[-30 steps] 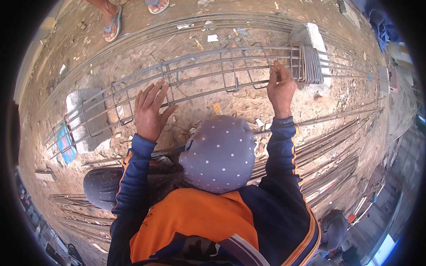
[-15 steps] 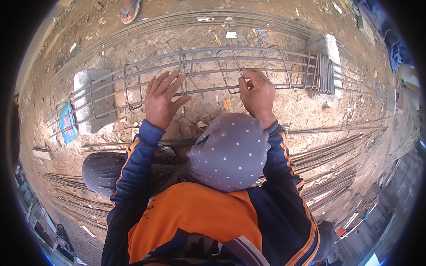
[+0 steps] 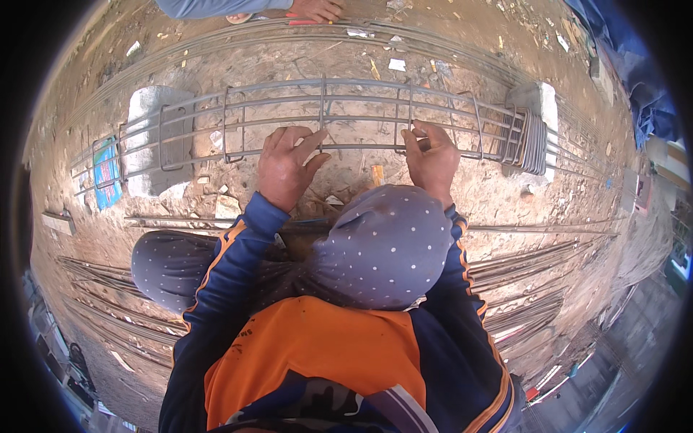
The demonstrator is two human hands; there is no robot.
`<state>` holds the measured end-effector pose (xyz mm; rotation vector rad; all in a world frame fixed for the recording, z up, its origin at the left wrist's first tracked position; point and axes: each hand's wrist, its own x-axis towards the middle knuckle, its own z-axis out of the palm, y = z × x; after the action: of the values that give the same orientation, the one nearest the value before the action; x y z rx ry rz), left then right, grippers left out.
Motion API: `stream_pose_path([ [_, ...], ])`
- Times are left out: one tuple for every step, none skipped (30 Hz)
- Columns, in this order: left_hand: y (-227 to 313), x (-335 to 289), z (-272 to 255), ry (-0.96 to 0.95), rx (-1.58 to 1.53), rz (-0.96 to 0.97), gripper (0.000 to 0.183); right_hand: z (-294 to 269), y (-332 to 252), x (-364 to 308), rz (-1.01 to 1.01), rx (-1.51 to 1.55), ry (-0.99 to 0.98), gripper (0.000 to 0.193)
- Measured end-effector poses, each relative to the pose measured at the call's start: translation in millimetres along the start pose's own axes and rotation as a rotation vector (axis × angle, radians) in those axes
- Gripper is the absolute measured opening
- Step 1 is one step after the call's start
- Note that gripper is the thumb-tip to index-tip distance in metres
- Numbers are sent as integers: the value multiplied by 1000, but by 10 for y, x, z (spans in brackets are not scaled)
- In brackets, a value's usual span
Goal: The person sits on the ground and assembles a rectangular rebar cage by hand. They place a white plastic spacer between the longitudinal bars, then thread and bend smaller transverse bars to form the cage structure. The person repeats this process to build the cage and then lifts the completed unit.
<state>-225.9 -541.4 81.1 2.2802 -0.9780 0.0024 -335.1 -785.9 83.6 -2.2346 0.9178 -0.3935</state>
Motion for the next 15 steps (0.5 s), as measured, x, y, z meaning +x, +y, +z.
stream_pose_path([
  [-11,-25,36,3,-16,2,44,15,2,-2,-4,-3,10,30],
  [-17,-45,74,7,-35,3,40,18,-12,1,0,-19,15,30],
  [-24,-56,101,13,-60,-2,37,21,-32,1,5,-34,22,30],
  [-36,-60,123,19,-86,-5,35,25,-49,-4,10,-50,29,30],
  [-44,-50,141,25,-113,-6,32,23,-43,0,9,-68,39,30],
  [-55,-48,156,19,-113,-10,30,29,-16,-3,9,-86,51,30],
  [-66,-49,168,11,-113,-14,27,41,-2,-11,11,-104,63,30],
  [-67,-42,171,3,-117,-15,25,46,-11,-21,-16,-133,89,28],
  [-68,-33,166,-10,-128,-35,23,55,-25,-30,-42,-163,117,26],
  [-66,-23,156,-24,-139,-55,21,67,-31,-41,-67,-193,144,24],
  [-50,-9,144,-37,-149,-74,19,69,-10,-45,-79,-213,157,22],
  [-31,-2,147,-30,-153,-91,18,72,27,-48,-91,-232,170,20],
  [-10,-2,163,-25,-157,-108,18,69,46,-46,-101,-252,182,19],
  [-3,-3,182,-19,-163,-122,17,61,33,-40,-102,-296,200,18],
  [-2,-2,197,-12,-172,-124,17,52,16,-31,-101,-339,217,17],
])
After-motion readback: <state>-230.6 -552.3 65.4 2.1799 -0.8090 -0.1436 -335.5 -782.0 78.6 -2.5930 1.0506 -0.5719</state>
